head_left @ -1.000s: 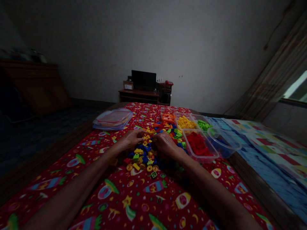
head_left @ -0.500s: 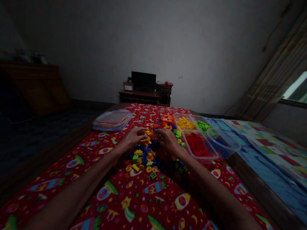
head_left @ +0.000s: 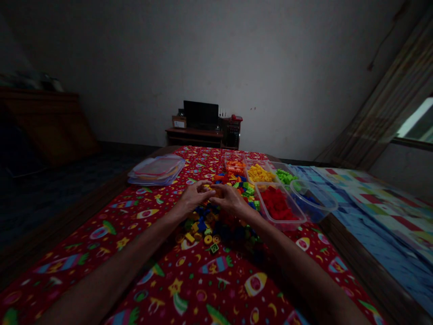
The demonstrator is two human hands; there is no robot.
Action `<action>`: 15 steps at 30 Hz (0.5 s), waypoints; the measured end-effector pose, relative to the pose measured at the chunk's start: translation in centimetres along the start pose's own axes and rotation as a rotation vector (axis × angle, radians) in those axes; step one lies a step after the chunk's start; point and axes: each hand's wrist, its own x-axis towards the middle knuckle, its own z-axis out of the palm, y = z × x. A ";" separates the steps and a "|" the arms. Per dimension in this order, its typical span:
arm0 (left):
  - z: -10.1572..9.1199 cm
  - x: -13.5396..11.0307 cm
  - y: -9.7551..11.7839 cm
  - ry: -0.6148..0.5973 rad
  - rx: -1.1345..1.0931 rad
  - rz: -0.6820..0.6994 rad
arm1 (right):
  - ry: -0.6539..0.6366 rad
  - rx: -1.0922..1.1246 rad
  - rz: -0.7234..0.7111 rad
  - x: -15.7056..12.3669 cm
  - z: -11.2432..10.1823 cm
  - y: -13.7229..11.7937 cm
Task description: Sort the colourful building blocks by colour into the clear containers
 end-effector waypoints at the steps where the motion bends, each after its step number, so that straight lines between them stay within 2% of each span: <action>1: 0.1 0.0 0.0 -0.013 -0.024 -0.021 | -0.009 -0.012 0.002 -0.1 0.0 0.1; 5: 0.1 -0.1 0.1 -0.026 -0.104 -0.091 | -0.020 -0.073 0.029 -0.4 -0.4 0.6; 8: -0.8 0.1 0.4 0.020 -0.082 -0.106 | 0.010 -0.151 0.067 -0.2 -2.0 1.1; 12: -2.5 0.1 1.2 0.087 -0.017 -0.055 | 0.071 -0.322 0.114 1.1 -6.8 3.1; 15: -3.2 0.2 1.4 0.117 -0.020 -0.032 | 0.173 -0.453 0.218 2.8 -11.2 5.6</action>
